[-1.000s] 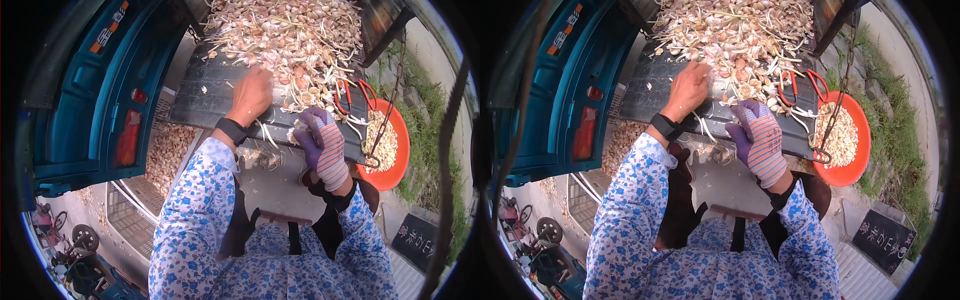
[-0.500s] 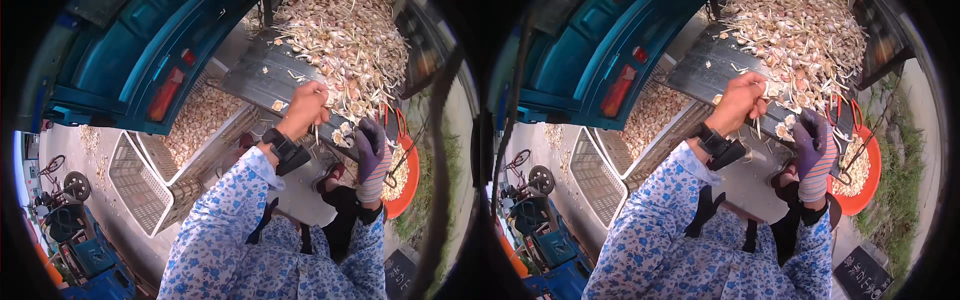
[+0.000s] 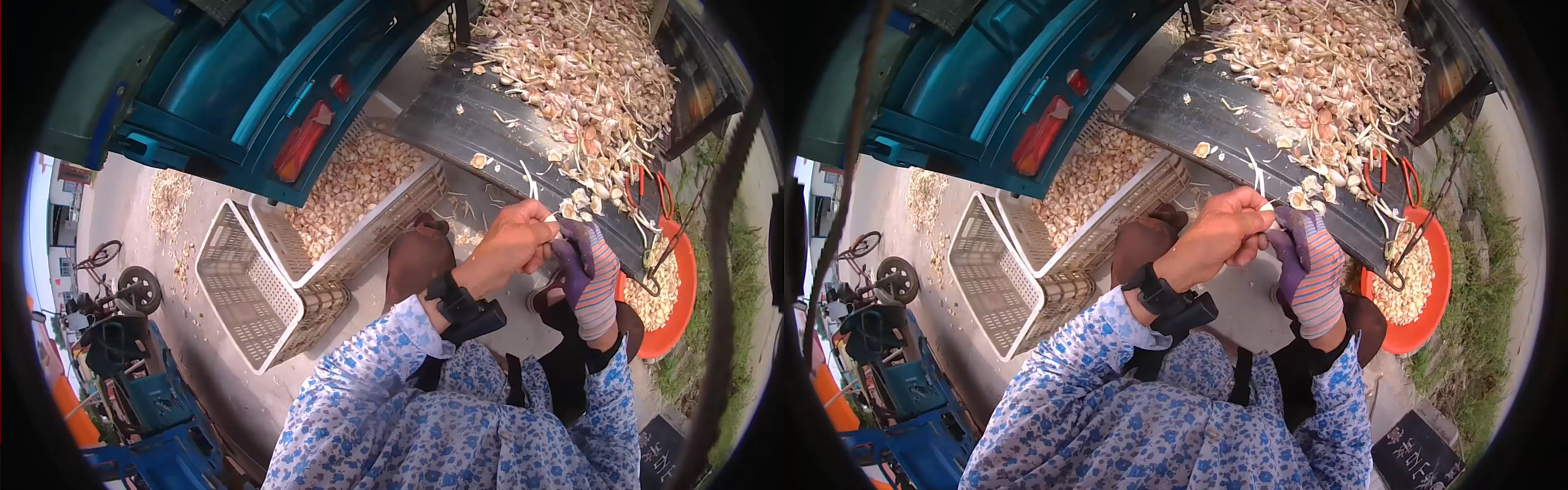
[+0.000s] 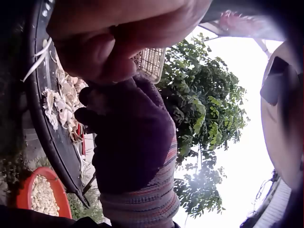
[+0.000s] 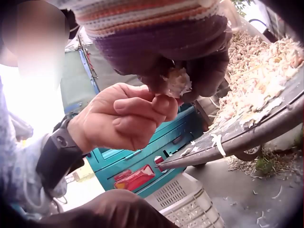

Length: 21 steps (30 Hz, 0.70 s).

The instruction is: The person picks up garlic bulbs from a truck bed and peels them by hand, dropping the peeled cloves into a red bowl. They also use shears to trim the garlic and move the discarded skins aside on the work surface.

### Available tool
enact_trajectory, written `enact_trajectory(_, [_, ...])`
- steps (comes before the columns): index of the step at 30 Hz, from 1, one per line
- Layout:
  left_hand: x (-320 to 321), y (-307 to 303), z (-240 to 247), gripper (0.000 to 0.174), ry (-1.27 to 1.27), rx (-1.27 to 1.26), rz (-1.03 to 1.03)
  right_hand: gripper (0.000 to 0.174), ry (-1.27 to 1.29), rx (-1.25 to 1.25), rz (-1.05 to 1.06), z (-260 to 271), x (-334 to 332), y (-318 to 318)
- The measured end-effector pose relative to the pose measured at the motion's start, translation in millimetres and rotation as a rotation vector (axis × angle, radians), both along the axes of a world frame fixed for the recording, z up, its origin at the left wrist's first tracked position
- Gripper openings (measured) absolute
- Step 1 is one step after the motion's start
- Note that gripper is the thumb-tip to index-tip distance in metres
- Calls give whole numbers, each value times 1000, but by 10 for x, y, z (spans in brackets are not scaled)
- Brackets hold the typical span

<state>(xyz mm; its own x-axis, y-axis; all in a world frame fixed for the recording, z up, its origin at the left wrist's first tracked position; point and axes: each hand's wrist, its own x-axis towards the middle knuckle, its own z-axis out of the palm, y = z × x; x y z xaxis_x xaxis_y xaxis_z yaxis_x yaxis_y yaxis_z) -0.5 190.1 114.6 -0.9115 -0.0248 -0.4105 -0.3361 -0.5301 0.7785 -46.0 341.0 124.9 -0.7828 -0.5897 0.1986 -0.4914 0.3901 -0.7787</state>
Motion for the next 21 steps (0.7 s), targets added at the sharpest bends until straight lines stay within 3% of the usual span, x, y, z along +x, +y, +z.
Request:
enact_trajectory(1, [29,3,-23,11,-5,1,-8,25,-55,2,7,12,39,23])
enact_trajectory(6, [116,6,-21,10,5,9,-48,28,204,149,125,-45,59,98])
enact_trajectory(11, [113,-18,-54,12,-12,19,-93,21,343,219,124,-130,84,101])
enact_trajectory(17, [152,111,-135,16,62,37,119,11,408,273,59,-173,127,54])
enact_trajectory(19, [168,99,-4,13,9,35,134,10,533,206,24,-193,203,36])
enact_trajectory(21, [212,78,2,11,69,126,120,9,315,77,31,-29,345,32])
